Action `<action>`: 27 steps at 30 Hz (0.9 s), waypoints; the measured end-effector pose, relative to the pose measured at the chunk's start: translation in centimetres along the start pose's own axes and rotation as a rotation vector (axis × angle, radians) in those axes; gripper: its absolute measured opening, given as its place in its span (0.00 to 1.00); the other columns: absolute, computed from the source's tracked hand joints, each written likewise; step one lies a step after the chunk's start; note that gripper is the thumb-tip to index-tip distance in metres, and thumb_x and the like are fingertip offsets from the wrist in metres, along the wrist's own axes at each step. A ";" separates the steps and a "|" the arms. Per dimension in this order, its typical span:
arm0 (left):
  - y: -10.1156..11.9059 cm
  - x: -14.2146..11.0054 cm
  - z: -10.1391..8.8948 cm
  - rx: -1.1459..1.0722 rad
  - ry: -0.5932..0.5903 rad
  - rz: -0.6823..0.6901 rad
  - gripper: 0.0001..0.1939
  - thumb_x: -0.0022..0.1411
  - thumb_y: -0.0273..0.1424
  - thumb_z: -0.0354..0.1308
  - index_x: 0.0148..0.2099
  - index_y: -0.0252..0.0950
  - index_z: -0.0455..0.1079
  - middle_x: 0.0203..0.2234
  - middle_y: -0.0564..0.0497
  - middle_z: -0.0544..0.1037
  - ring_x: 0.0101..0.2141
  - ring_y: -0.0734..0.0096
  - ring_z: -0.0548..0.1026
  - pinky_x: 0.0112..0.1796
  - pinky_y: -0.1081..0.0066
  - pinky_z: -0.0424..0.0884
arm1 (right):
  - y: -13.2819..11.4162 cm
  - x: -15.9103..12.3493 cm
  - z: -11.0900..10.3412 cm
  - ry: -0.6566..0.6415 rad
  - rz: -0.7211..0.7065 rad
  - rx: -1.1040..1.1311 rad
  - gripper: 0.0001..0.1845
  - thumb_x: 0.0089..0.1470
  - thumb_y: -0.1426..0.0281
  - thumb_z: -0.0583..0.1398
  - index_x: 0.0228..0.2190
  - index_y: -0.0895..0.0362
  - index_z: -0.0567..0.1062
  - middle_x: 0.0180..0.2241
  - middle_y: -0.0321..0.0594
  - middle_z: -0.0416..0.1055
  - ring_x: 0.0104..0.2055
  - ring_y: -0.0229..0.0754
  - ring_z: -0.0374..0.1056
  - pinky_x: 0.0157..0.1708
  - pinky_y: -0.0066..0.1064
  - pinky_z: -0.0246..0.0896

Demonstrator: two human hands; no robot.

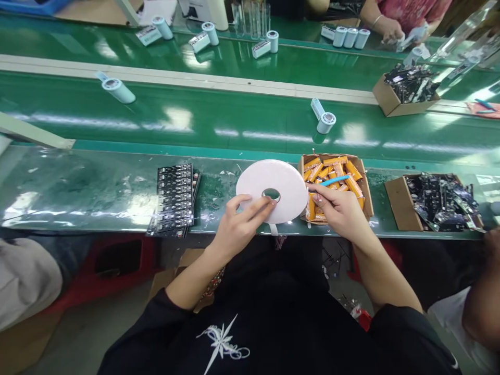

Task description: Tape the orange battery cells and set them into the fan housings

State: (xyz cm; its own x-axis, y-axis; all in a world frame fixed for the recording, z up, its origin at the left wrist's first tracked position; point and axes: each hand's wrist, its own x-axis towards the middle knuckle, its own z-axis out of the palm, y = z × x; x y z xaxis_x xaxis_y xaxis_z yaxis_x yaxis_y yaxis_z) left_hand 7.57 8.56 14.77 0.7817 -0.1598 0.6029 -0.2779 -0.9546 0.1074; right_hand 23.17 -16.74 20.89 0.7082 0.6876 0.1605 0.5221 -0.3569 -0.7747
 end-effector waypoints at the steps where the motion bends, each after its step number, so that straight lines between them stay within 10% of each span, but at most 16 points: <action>1: -0.3 0.4 -0.2 0.003 -0.013 0.019 0.34 0.72 0.18 0.62 0.73 0.49 0.69 0.55 0.53 0.86 0.57 0.58 0.72 0.56 0.59 0.75 | 0.0 0.1 -0.1 0.007 -0.002 0.007 0.19 0.72 0.66 0.59 0.57 0.48 0.85 0.47 0.37 0.87 0.48 0.52 0.84 0.50 0.43 0.82; 10: 0.6 3.2 -1.2 0.222 0.041 0.050 0.22 0.75 0.27 0.63 0.67 0.46 0.76 0.61 0.57 0.83 0.58 0.60 0.70 0.58 0.62 0.78 | 1.8 0.0 1.2 0.376 0.003 0.193 0.20 0.59 0.61 0.75 0.53 0.45 0.86 0.26 0.32 0.76 0.23 0.42 0.74 0.22 0.33 0.77; 16: 3.0 2.5 1.4 0.197 0.101 -0.116 0.23 0.74 0.26 0.63 0.67 0.44 0.76 0.57 0.50 0.85 0.56 0.55 0.70 0.62 0.52 0.72 | 1.7 1.1 5.7 0.767 -0.133 0.661 0.22 0.67 0.60 0.69 0.60 0.40 0.78 0.50 0.40 0.84 0.54 0.54 0.83 0.56 0.56 0.82; 22: 4.3 1.2 2.6 0.134 0.228 -0.205 0.24 0.68 0.26 0.69 0.64 0.42 0.79 0.49 0.45 0.87 0.54 0.51 0.68 0.62 0.51 0.69 | 0.1 0.3 9.7 0.786 0.113 0.944 0.36 0.57 0.57 0.75 0.63 0.44 0.75 0.56 0.43 0.83 0.56 0.53 0.82 0.60 0.54 0.79; 27: 4.1 -2.3 1.6 0.011 -0.011 -0.108 0.25 0.68 0.23 0.66 0.64 0.45 0.79 0.49 0.47 0.87 0.46 0.57 0.73 0.60 0.54 0.69 | 1.2 -0.3 1.5 0.838 0.011 0.984 0.21 0.50 0.73 0.77 0.46 0.45 0.86 0.42 0.34 0.87 0.53 0.52 0.84 0.48 0.39 0.85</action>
State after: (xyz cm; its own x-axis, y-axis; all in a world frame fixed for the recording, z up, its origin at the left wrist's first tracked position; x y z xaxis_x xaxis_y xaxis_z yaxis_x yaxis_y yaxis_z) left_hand 5.47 4.59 12.57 0.8129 -0.0586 0.5794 -0.1857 -0.9691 0.1625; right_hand 22.83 -16.44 18.99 0.9775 -0.0437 0.2063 0.2002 0.4987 -0.8433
